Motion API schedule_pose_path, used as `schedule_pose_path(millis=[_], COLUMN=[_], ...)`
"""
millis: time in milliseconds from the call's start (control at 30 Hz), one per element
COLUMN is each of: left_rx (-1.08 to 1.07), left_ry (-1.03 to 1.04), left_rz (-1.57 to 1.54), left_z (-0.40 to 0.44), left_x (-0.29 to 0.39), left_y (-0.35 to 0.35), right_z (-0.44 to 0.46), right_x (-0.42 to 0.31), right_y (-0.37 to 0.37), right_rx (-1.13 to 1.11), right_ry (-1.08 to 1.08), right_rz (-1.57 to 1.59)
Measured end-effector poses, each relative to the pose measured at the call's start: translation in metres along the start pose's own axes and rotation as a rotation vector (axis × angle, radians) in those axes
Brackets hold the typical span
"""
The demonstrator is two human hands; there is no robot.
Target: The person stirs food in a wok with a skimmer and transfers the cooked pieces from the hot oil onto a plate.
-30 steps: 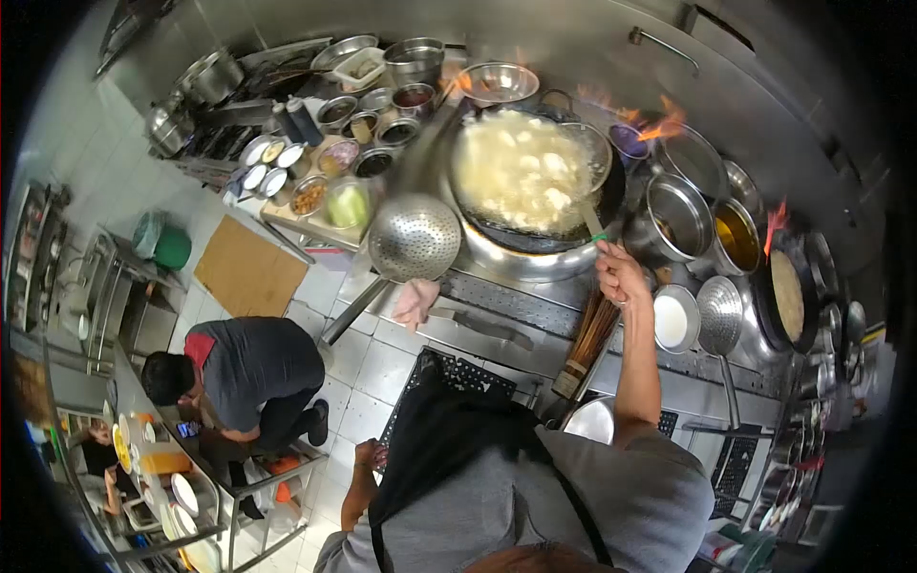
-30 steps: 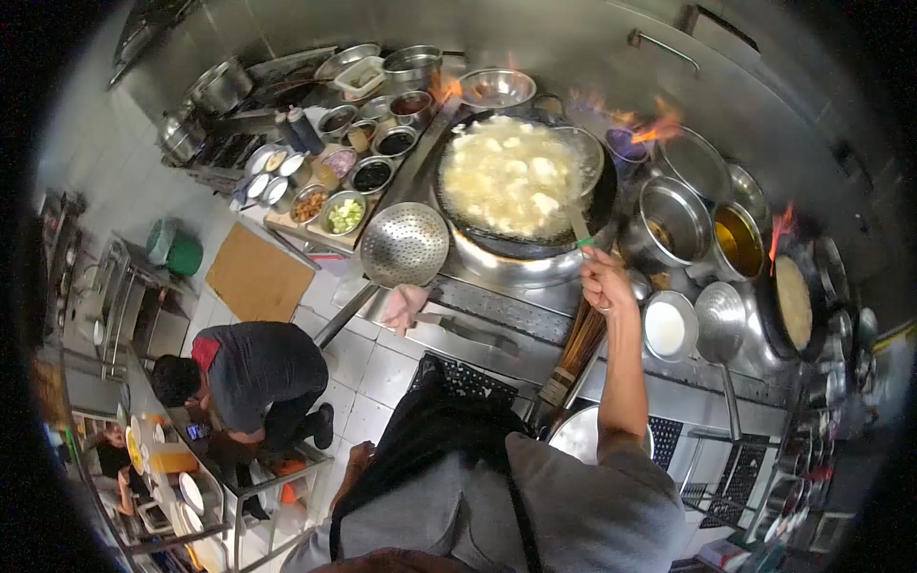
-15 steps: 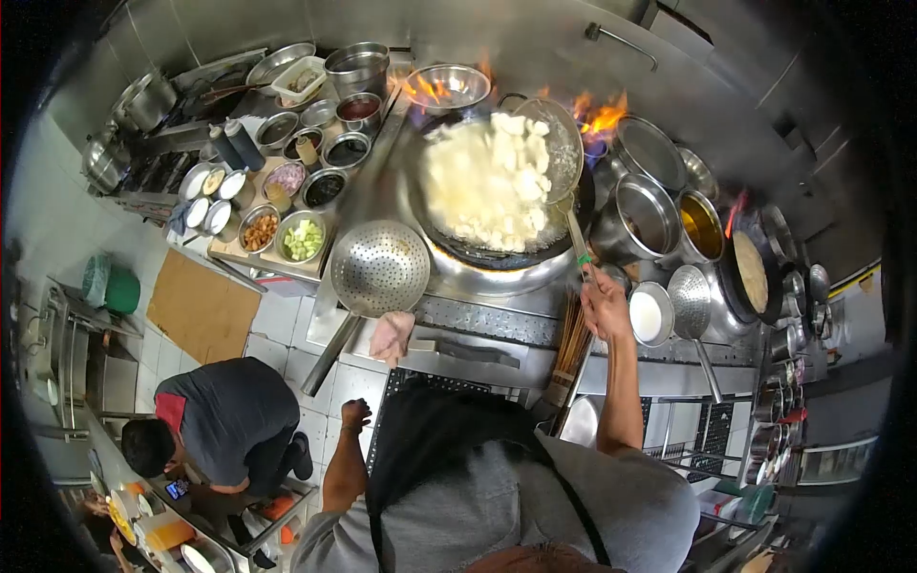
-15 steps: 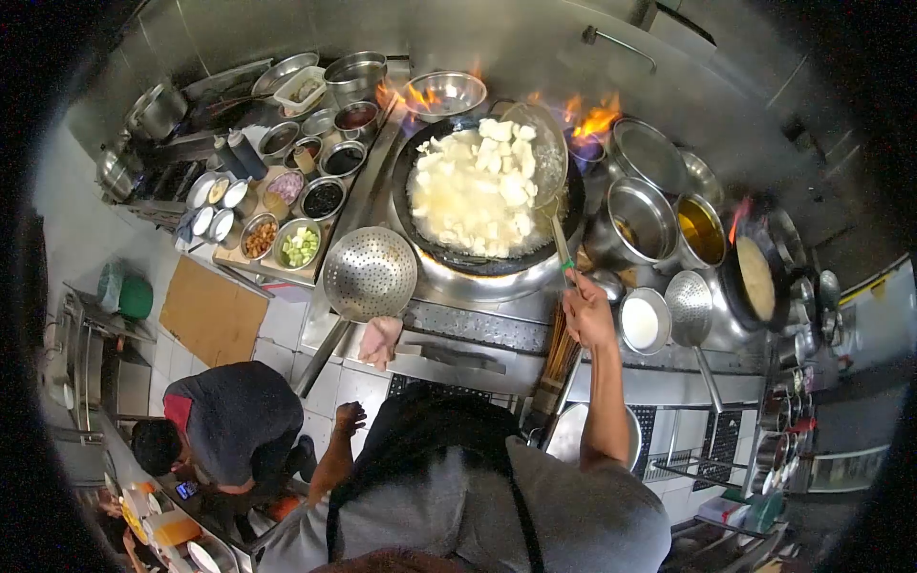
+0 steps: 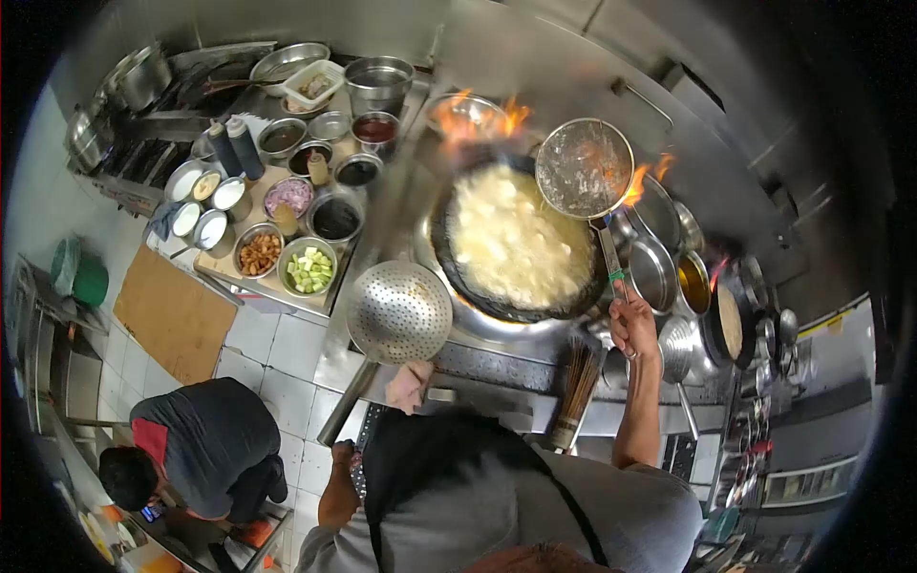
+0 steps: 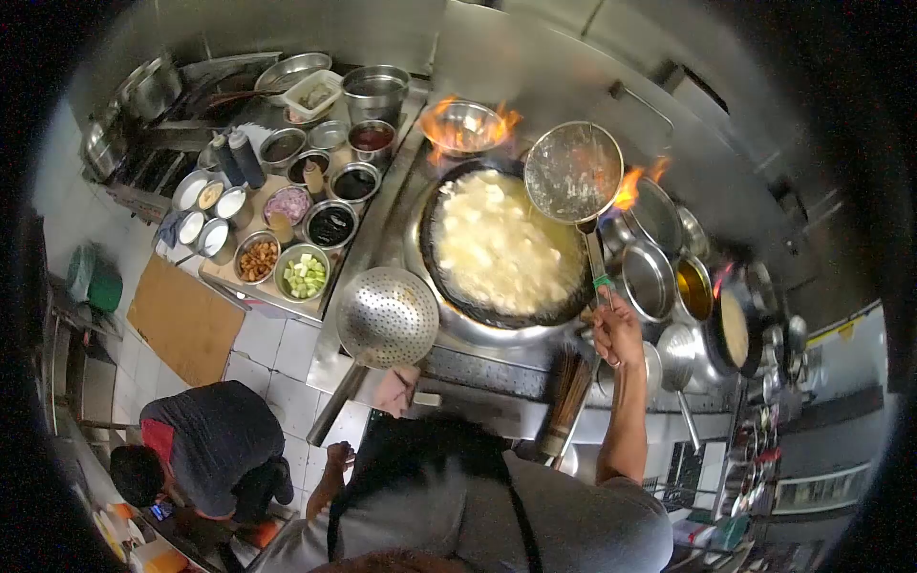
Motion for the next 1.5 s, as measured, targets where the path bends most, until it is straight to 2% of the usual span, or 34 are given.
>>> schedule_pose_path(millis=[33, 100, 133, 167, 233, 300, 367, 400, 433, 467, 500, 533, 567, 600, 667, 700, 767, 800, 833, 900, 933, 967, 1033, 1100, 1133, 1233, 1267, 1333, 1433, 1500], left_rx=[0.006, -0.091, -0.122, -0.058, 0.072, -0.017, 0.032, 0.081, 0.169, 0.143, 0.038, 0.036, 0.055, 0.078, 0.068, 0.044, -0.053, -0.079, -0.204, -0.342, -0.141, -0.217, -0.357, -0.511, -0.328, 0.000, -0.086, -0.235, -0.354, -0.166], left_ry=[-0.049, 0.048, 0.231, 0.230, 0.228, 0.221, 0.449, 0.554, 0.757, 0.648, 0.359, 0.069, 0.188, 0.302, 0.460, 0.511, 0.249, 0.222, 0.199, -0.069, 0.106, 0.010, -0.188, 0.304, 0.470, 0.705, 0.640, 0.491, 0.335, 0.308], left_rz=[-0.034, -0.112, -0.129, -0.173, -0.255, -0.104, 0.202, 0.365, 0.572, 0.549, 0.212, -0.150, 0.001, 0.159, 0.407, 0.491, 0.003, 0.087, 0.103, -0.252, 0.008, -0.235, -0.725, -0.200, 0.015, 0.337, 0.266, 0.128, -0.070, 0.203], left_z=[0.000, 0.005, 0.007, 0.007, 0.003, 0.021, 0.032, 0.024, 0.018, 0.019, 0.028, 0.011, 0.008, 0.013, 0.020, 0.022, 0.024, 0.003, 0.001, 0.023, 0.024, 0.027, 0.042, 0.044, 0.045, 0.068, 0.079, 0.049, 0.043, 0.035], left_x=[0.000, -0.007, -0.011, -0.016, -0.021, -0.028, -0.030, -0.024, -0.022, -0.025, -0.038, -0.040, -0.034, -0.038, -0.047, -0.047, -0.058, -0.048, -0.046, -0.060, -0.060, -0.051, -0.030, 0.033, 0.051, 0.091, 0.084, 0.100, 0.093, 0.083], left_y=[0.000, -0.009, -0.012, -0.014, -0.016, -0.030, -0.044, -0.047, -0.051, -0.054, -0.057, -0.060, -0.063, -0.070, -0.083, -0.089, -0.082, -0.072, -0.076, -0.075, -0.069, -0.071, -0.064, -0.055, -0.056, -0.051, -0.053, -0.046, -0.034, -0.021], right_z=[0.012, 0.047, 0.065, 0.084, 0.151, 0.203, 0.270, 0.311, 0.353, 0.373, 0.385, 0.392, 0.398, 0.400, 0.394, 0.368, 0.281, 0.251, 0.219, 0.143, 0.124, 0.106, 0.049, -0.001, -0.017, -0.056, -0.066, -0.079, -0.083, -0.082], right_x=[-0.003, -0.008, -0.013, -0.019, -0.019, -0.024, -0.015, -0.005, 0.010, 0.014, 0.025, 0.027, 0.029, 0.026, 0.015, 0.004, -0.022, -0.025, -0.025, -0.019, 0.002, 0.021, 0.048, 0.058, 0.059, 0.053, 0.047, 0.041, 0.064, 0.080], right_y=[0.013, 0.041, 0.064, 0.084, 0.108, 0.155, 0.189, 0.199, 0.201, 0.216, 0.236, 0.243, 0.249, 0.249, 0.233, 0.225, 0.214, 0.199, 0.183, 0.166, 0.137, 0.110, 0.081, 0.062, 0.047, 0.015, 0.017, 0.028, 0.024, 0.024], right_rx=[-0.004, -0.021, -0.006, 0.010, -0.069, -0.044, -0.086, -0.088, -0.120, -0.123, -0.123, -0.119, -0.117, -0.113, -0.113, -0.100, -0.061, -0.038, -0.015, 0.067, 0.062, 0.056, 0.067, 0.098, 0.103, 0.119, 0.142, 0.187, 0.107, 0.045], right_ry=[0.004, -0.007, -0.001, 0.005, -0.153, -0.222, -0.491, -0.671, -0.910, -0.629, -0.339, -0.283, -0.226, -0.407, -0.527, -0.526, -0.527, -0.527, -0.527, -0.385, -0.437, -0.494, -0.340, -0.294, -0.265, -0.168, -0.212, -0.283, -0.328, -0.171], right_rz=[-0.011, -0.093, -0.143, -0.191, -0.507, -0.630, -1.056, -1.254, -1.421, -1.513, -1.586, -1.641, -1.696, -1.741, -1.783, -1.620, -1.298, -1.259, -1.217, -1.019, -0.993, -0.969, -0.902, -0.856, -0.818, -0.736, -0.758, -0.755, -0.582, -0.411])
Point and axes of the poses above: each hand's wrist, its own z-axis towards the middle knuckle, its own y-axis out of the palm, x = y × z, the point moved 3 cm from there along z, towards the middle knuckle, and after that the axes turned 10 degrees about z, right-handed, at the moved point
